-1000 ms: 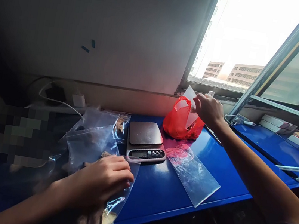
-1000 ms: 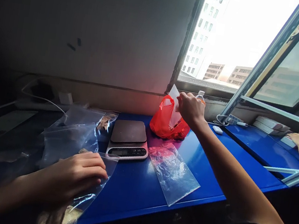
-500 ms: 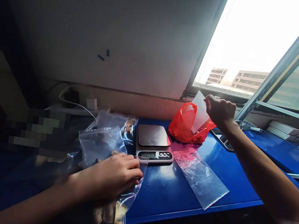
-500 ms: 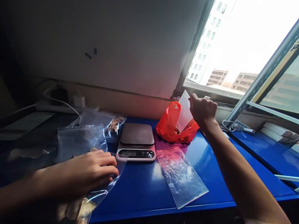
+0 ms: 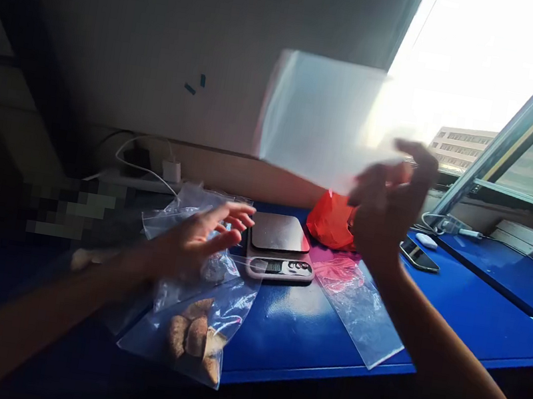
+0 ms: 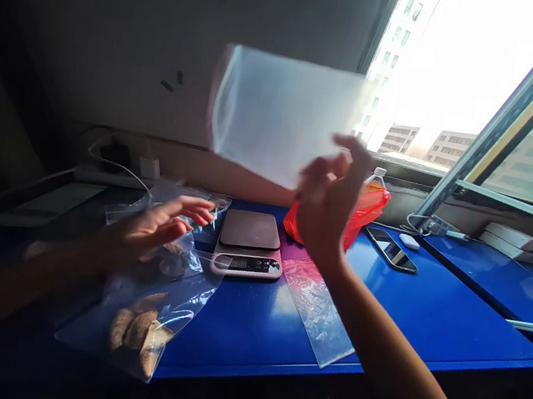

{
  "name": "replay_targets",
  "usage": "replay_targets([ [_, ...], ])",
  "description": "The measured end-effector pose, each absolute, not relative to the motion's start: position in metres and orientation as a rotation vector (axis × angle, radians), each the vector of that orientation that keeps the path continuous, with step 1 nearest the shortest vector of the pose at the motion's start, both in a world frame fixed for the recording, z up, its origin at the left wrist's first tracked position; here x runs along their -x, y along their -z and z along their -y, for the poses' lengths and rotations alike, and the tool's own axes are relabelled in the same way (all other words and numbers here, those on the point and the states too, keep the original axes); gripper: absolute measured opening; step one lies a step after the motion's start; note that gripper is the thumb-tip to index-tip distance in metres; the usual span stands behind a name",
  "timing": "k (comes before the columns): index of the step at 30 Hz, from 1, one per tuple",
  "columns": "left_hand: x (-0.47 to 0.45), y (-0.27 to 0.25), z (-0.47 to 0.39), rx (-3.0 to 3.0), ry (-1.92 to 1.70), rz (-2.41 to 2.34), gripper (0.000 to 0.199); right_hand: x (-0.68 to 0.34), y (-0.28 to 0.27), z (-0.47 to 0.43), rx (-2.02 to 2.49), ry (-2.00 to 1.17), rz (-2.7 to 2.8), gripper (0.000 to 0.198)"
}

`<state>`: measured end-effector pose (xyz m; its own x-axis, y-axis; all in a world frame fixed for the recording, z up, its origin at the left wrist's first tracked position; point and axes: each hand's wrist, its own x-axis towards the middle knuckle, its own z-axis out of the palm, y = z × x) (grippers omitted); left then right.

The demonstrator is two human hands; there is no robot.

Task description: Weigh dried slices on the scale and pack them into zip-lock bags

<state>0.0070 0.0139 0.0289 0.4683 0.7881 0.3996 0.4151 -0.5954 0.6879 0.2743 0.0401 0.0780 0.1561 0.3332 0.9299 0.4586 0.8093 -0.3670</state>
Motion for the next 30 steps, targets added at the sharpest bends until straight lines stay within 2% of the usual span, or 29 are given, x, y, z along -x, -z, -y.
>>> replay_targets([
  [2, -0.004, -0.034, -0.019, -1.936, -1.254, -0.983, 0.059, -0.238, -0.047, -0.043, 0.593, -0.237, 1.516, 0.024],
  [5, 0.005, -0.038, -0.024, -1.501, -1.502, -1.038, 0.047, -0.211, -0.002, -0.05, 0.568, -0.485, 1.598, 0.022],
  [8, 0.016, -0.035, -0.025, -1.263, -1.559, -1.083, 0.034, -0.211, 0.025, -0.049, 0.646, -0.672, 1.601, 0.03],
  [12, 0.018, -0.026, -0.025, -1.254, -1.523, -1.041, 0.022, -0.229, 0.021, -0.04, 0.631, -0.84, 1.59, 0.038],
  [17, 0.007, -0.023, -0.021, -1.365, -1.446, -1.031, 0.028, -0.247, -0.009, -0.046, 0.548, -1.328, 1.749, 0.086],
  [20, 0.004, -0.023, -0.018, -1.489, -1.418, -1.06, 0.027, -0.252, -0.016, -0.053, 0.58, -1.569, 1.645, 0.097],
  [25, 0.009, -0.025, -0.013, -1.682, -1.4, -1.095, 0.03, -0.258, -0.015, -0.062, 0.481, -1.675, 1.465, 0.085],
  [30, 0.002, -0.027, 0.001, -2.003, -1.047, -1.16, 0.031, -0.258, -0.012, -0.067, 0.481, -1.447, 1.605, 0.047],
])
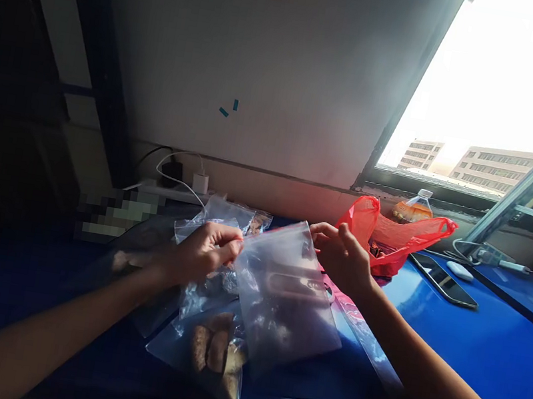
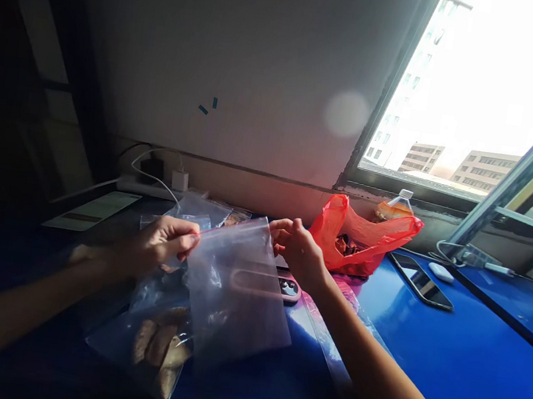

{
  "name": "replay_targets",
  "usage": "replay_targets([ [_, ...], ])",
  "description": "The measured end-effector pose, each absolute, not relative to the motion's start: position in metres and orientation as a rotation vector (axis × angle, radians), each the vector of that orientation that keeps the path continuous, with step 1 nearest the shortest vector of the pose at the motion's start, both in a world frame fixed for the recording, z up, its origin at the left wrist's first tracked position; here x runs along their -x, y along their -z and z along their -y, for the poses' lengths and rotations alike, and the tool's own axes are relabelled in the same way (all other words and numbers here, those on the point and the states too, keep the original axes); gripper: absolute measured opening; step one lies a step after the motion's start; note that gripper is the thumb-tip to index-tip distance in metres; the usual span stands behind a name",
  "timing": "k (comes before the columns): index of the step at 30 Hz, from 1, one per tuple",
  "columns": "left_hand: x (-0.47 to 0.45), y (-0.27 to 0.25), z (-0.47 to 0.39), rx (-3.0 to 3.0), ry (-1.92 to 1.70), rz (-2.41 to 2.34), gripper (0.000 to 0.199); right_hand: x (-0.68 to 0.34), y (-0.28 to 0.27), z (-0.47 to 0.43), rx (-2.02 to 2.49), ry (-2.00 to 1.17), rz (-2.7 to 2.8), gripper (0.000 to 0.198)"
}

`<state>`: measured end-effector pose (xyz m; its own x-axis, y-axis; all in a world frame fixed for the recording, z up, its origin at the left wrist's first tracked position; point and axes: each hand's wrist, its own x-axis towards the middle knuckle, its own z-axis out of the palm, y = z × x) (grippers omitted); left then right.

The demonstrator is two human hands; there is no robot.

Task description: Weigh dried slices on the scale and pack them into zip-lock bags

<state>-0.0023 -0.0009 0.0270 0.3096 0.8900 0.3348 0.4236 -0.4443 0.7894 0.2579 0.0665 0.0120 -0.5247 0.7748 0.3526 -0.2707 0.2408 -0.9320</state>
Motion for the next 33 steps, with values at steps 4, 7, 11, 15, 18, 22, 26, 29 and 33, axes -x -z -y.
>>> replay_targets([
  [4, -0.006, -0.024, 0.003, -2.169, -0.81, -1.191, 0.029, -0.252, -0.007, -0.062, 0.724, -1.133, 1.878, 0.036],
  [7, -0.005, -0.019, -0.002, -2.132, -0.89, -1.287, 0.03, -0.247, -0.003, -0.057, 0.749, -0.928, 2.022, 0.037],
  [11, -0.006, -0.016, -0.001, -2.178, -0.87, -1.348, 0.029, -0.241, 0.0, -0.049, 0.735, -0.296, 2.132, 0.023],
  [15, -0.018, -0.013, 0.012, -2.453, -0.777, -1.301, 0.029, -0.235, 0.001, -0.034, 0.598, 0.064, 2.366, 0.015],
  [18, -0.025, -0.008, 0.019, -2.674, -0.779, -1.273, 0.027, -0.23, 0.002, -0.023, 0.54, 0.03, 2.482, 0.009],
  [22, -0.026, -0.004, 0.02, -2.826, -0.739, -1.23, 0.026, -0.226, 0.002, -0.018, 0.55, 0.027, 2.519, 0.013],
  [26, -0.025, -0.002, 0.018, -2.933, -0.701, -1.187, 0.027, -0.224, 0.003, -0.017, 0.556, 0.061, 2.523, 0.015],
  [29, -0.026, -0.001, 0.019, -2.966, -0.691, -1.172, 0.029, -0.224, 0.004, -0.017, 0.579, 0.035, 2.519, 0.014],
  [33, -0.025, -0.006, 0.02, -3.016, -0.738, -1.108, 0.03, -0.226, 0.001, -0.017, 0.539, -0.039, 2.499, 0.012],
])
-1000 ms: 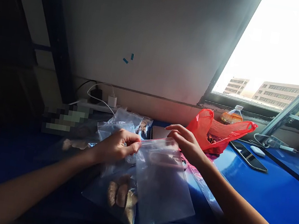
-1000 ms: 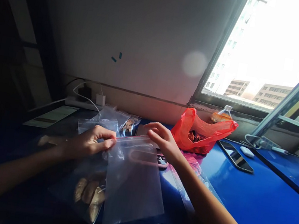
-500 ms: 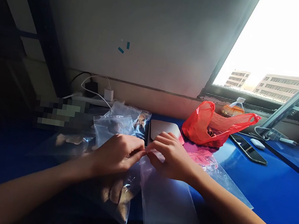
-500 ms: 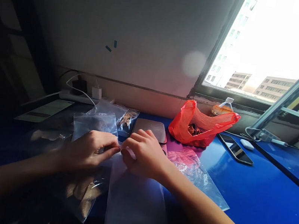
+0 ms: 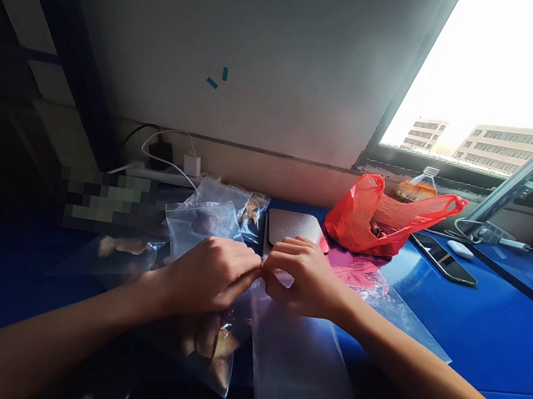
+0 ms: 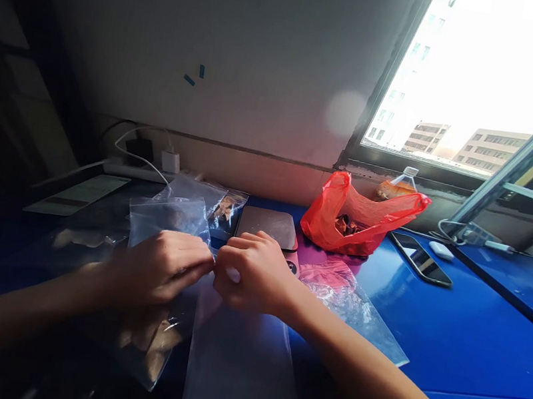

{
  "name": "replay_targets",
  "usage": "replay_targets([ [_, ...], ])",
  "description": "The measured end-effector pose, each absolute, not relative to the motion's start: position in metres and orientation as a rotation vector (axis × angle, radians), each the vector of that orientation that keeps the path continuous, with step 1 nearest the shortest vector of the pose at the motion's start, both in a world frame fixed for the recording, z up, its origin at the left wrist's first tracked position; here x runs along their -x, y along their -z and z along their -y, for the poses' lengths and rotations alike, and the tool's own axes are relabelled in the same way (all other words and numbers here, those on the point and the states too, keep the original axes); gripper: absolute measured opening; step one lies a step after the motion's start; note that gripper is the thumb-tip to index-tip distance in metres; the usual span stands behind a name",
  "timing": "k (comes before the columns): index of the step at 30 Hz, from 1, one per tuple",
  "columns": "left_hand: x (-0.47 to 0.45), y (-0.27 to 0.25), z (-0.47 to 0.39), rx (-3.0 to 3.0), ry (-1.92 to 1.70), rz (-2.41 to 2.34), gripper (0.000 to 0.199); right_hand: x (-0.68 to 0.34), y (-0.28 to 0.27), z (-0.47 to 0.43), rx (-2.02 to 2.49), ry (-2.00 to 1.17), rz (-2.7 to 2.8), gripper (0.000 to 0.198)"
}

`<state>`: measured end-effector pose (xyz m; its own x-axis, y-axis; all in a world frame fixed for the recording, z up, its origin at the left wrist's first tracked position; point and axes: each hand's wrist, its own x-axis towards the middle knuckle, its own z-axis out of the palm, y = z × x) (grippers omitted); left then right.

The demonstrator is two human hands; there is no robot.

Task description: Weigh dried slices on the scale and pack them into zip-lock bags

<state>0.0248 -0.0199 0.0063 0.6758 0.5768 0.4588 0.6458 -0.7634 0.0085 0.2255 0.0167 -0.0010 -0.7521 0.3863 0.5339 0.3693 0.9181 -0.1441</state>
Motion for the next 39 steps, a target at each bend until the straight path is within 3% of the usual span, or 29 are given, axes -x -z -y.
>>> replay_targets([
  [12, -0.011, -0.03, 0.029, 2.708, 1.032, 0.791, 0.019, -0.243, -0.02, -0.035, 0.47, 0.039, 2.353, 0.008],
  [21, -0.008, -0.037, 0.025, 2.731, 1.007, 0.906, 0.021, -0.26, -0.015, -0.071, 0.635, 0.12, 2.262, 0.009],
  [28, 0.017, -0.042, 0.018, 2.651, 1.096, 1.062, 0.023, -0.278, -0.016, -0.093, 0.833, -0.083, 1.908, 0.012],
  [33, 0.017, -0.039, 0.012, 2.567, 1.167, 1.133, 0.017, -0.256, -0.019, -0.062, 0.575, -0.488, 2.084, 0.02],
  [39, -0.001, -0.034, 0.018, 2.508, 1.169, 1.253, 0.015, -0.236, -0.007, -0.044, 0.549, -0.408, 2.088, 0.014],
])
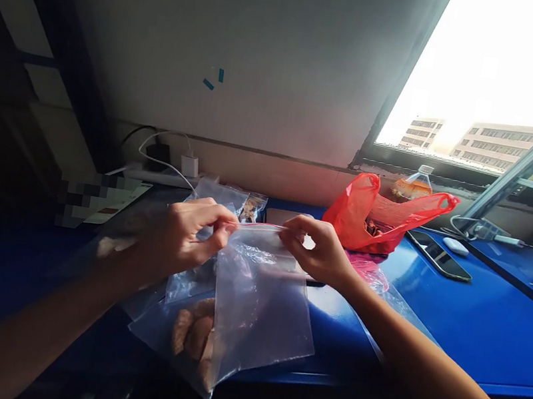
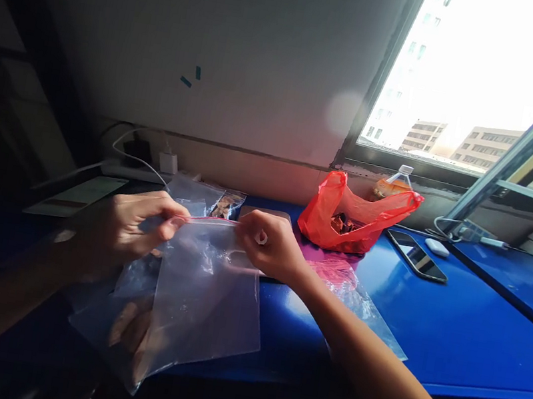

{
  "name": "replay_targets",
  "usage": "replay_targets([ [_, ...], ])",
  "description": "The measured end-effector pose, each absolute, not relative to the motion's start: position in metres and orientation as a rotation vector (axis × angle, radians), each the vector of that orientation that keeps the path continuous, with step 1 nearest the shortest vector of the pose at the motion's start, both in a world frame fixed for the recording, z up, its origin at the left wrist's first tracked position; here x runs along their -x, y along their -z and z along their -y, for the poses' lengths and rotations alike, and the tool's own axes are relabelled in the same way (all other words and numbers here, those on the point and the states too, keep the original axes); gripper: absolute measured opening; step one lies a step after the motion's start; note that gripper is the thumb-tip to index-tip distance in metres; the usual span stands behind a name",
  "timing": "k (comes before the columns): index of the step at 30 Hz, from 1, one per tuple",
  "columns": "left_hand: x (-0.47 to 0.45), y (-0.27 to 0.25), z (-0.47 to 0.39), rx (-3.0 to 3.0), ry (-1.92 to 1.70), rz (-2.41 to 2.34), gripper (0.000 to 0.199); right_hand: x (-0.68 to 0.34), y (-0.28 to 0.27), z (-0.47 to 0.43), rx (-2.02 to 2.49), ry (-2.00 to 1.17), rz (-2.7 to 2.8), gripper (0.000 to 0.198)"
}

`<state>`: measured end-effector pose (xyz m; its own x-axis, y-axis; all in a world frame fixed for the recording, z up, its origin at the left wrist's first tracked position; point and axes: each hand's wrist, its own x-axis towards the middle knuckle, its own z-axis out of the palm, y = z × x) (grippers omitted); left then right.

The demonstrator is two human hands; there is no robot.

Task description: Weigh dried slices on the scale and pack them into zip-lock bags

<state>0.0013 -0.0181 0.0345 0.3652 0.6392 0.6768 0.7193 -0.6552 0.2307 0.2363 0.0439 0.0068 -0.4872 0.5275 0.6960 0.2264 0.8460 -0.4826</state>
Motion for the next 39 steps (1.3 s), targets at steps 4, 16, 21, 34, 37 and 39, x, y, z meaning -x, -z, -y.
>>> replay_targets([
  [4, -0.005, -0.027, 0.017, 2.525, 1.18, 1.235, 0.011, -0.232, -0.006, -0.037, 0.531, -0.425, 2.065, 0.01],
  [16, -0.019, -0.024, 0.024, 2.578, 1.149, 1.164, 0.008, -0.217, -0.006, -0.018, 0.454, -0.295, 2.055, 0.008],
  [21, -0.021, -0.02, 0.023, 2.582, 1.146, 1.102, 0.008, -0.216, -0.006, -0.012, 0.489, -0.227, 2.061, 0.011],
  [34, -0.021, -0.024, 0.023, 2.509, 1.122, 1.135, 0.011, -0.223, -0.016, -0.021, 0.53, -0.278, 2.027, 0.008],
  [37, -0.02, -0.026, 0.024, 2.505, 1.118, 1.206, 0.016, -0.226, -0.019, -0.025, 0.542, -0.301, 2.034, 0.007],
  [39, -0.019, -0.028, 0.024, 2.499, 1.133, 1.238, 0.017, -0.228, -0.02, -0.027, 0.552, -0.299, 2.03, 0.005],
])
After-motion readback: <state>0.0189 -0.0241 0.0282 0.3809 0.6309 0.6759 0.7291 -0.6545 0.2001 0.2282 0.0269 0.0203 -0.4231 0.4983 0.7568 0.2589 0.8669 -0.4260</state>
